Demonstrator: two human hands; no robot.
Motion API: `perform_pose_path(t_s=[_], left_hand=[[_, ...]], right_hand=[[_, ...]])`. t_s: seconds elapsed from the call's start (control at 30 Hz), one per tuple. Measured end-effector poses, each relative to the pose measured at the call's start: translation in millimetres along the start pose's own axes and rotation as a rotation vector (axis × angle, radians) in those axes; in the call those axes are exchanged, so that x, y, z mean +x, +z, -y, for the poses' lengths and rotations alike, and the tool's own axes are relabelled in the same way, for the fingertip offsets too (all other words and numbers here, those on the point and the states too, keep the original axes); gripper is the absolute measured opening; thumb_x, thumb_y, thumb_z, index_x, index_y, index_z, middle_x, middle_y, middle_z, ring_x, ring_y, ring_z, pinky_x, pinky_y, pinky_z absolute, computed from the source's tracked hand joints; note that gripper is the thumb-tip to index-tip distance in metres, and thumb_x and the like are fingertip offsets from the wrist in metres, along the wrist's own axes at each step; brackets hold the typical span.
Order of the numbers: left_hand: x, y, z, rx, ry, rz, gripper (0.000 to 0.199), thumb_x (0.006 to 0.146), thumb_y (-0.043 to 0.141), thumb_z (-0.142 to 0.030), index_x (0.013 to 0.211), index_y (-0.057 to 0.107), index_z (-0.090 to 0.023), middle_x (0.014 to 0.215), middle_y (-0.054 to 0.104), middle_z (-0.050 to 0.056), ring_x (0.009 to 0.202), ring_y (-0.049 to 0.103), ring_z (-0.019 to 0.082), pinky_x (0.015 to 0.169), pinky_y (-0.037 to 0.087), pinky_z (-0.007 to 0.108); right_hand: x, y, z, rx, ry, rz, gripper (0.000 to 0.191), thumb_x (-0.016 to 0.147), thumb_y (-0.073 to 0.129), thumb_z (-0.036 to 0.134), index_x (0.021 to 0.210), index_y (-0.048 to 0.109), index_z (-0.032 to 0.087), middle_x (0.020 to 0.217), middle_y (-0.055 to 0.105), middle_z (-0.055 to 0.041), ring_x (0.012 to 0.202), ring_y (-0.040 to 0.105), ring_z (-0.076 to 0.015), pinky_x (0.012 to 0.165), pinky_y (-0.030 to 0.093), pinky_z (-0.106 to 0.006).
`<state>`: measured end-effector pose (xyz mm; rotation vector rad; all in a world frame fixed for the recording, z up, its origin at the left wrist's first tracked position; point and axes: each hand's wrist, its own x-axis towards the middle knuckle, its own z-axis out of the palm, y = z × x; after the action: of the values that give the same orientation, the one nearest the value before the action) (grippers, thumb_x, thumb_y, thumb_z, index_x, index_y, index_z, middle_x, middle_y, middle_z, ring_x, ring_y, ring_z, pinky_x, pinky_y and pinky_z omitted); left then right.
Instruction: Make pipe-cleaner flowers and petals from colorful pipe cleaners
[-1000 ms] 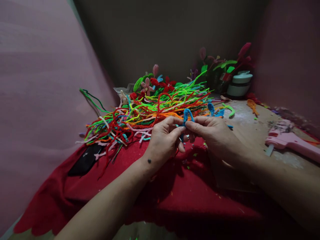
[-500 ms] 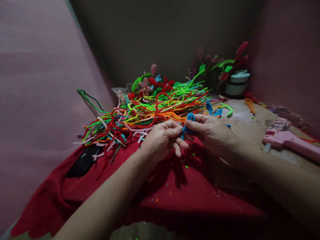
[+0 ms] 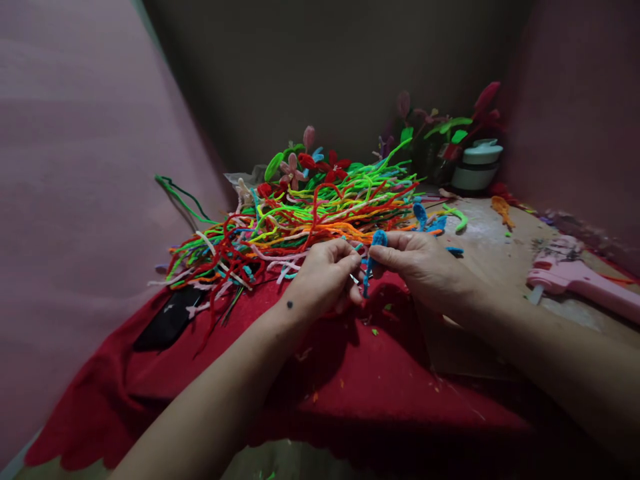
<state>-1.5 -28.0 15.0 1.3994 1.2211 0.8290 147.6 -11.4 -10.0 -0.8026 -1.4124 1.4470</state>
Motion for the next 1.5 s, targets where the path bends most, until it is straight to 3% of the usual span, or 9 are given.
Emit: perform_pose_path(t_s=[0.07, 0.17, 0.37, 0.5, 0.8, 0.93, 1.23, 1.5], left_hand=[[1, -1.1, -2, 0.062, 0.070, -0.071, 0.003, 0.077, 0.052, -0.017, 0.076, 0.049, -0.016, 0.050, 0.056, -0.003, 0.029, 0.044, 0.007, 0.028, 0.028, 0.015], [1, -1.4, -2, 0.110, 0.280, -0.192, 0.013, 0.074, 0.057, -0.013, 0.086, 0.054, -0.015, 0.068, 0.060, -0.002, 0.042, 0.052, 0.006, 0.037, 0.038, 0.015], [1, 4.3, 4, 0.147, 0.371, -0.055, 0.004, 0.076, 0.056, -0.015, 0.080, 0.056, -0.014, 0.066, 0.061, -0.001, 0.052, 0.057, 0.008, 0.047, 0.046, 0.019], [2, 3.4, 6, 0.125, 0.348, 0.001, 0.008, 0.074, 0.059, -0.017, 0.080, 0.055, -0.015, 0.068, 0.062, -0.001, 0.050, 0.056, 0.009, 0.045, 0.047, 0.021], [-2, -0.4, 0, 0.130, 0.262, 0.079, 0.016, 0.070, 0.063, -0.015, 0.084, 0.054, -0.015, 0.056, 0.058, -0.004, 0.039, 0.055, 0.009, 0.038, 0.044, 0.018], [-4, -3.3, -3, 0.116, 0.249, 0.112, 0.021, 0.070, 0.065, -0.016, 0.086, 0.053, -0.014, 0.050, 0.055, -0.006, 0.037, 0.054, 0.009, 0.037, 0.043, 0.017], [-2, -17.5, -8, 0.054, 0.199, 0.310, 0.019, 0.074, 0.062, -0.018, 0.088, 0.049, -0.014, 0.064, 0.062, -0.001, 0.050, 0.063, 0.013, 0.050, 0.052, 0.023], [1, -14.5, -5, 0.022, 0.250, 0.225, 0.021, 0.073, 0.060, -0.012, 0.088, 0.046, -0.015, 0.057, 0.060, -0.003, 0.045, 0.062, 0.013, 0.045, 0.051, 0.023]], right_hand=[[0, 1, 3, -0.051, 0.005, -0.032, 0.016, 0.073, 0.063, 0.029, 0.067, 0.061, 0.015, 0.061, 0.059, 0.0009, 0.055, 0.052, -0.0093, 0.055, 0.039, -0.023], [-1, 1, 5, -0.112, 0.017, -0.070, 0.018, 0.072, 0.063, 0.027, 0.060, 0.059, 0.015, 0.056, 0.056, 0.0014, 0.052, 0.048, -0.0083, 0.052, 0.036, -0.022], [-2, -2, 1, -0.054, 0.041, -0.024, 0.019, 0.072, 0.063, 0.032, 0.066, 0.060, 0.014, 0.060, 0.058, -0.0005, 0.052, 0.050, -0.0099, 0.050, 0.037, -0.023], [-1, -3, -4, 0.043, 0.041, -0.032, 0.028, 0.069, 0.066, 0.040, 0.063, 0.058, 0.015, 0.055, 0.056, 0.0007, 0.049, 0.049, -0.0092, 0.048, 0.037, -0.022], [-5, 4, -1, 0.022, 0.089, -0.055, 0.036, 0.066, 0.069, 0.047, 0.058, 0.052, 0.016, 0.050, 0.050, 0.0035, 0.040, 0.044, -0.0068, 0.039, 0.034, -0.020], [-4, 2, -5, 0.072, 0.122, 0.049, 0.033, 0.070, 0.066, 0.047, 0.064, 0.056, 0.015, 0.054, 0.054, 0.0011, 0.043, 0.047, -0.0084, 0.041, 0.037, -0.021], [-4, -1, -2, 0.119, 0.090, 0.247, 0.037, 0.074, 0.060, 0.052, 0.071, 0.056, 0.016, 0.059, 0.059, -0.0003, 0.050, 0.052, -0.0103, 0.054, 0.043, -0.025], [-2, 0, -3, 0.244, 0.186, 0.177, 0.018, 0.070, 0.068, 0.031, 0.071, 0.058, 0.016, 0.062, 0.060, -0.0017, 0.054, 0.056, -0.0131, 0.058, 0.046, -0.029]])
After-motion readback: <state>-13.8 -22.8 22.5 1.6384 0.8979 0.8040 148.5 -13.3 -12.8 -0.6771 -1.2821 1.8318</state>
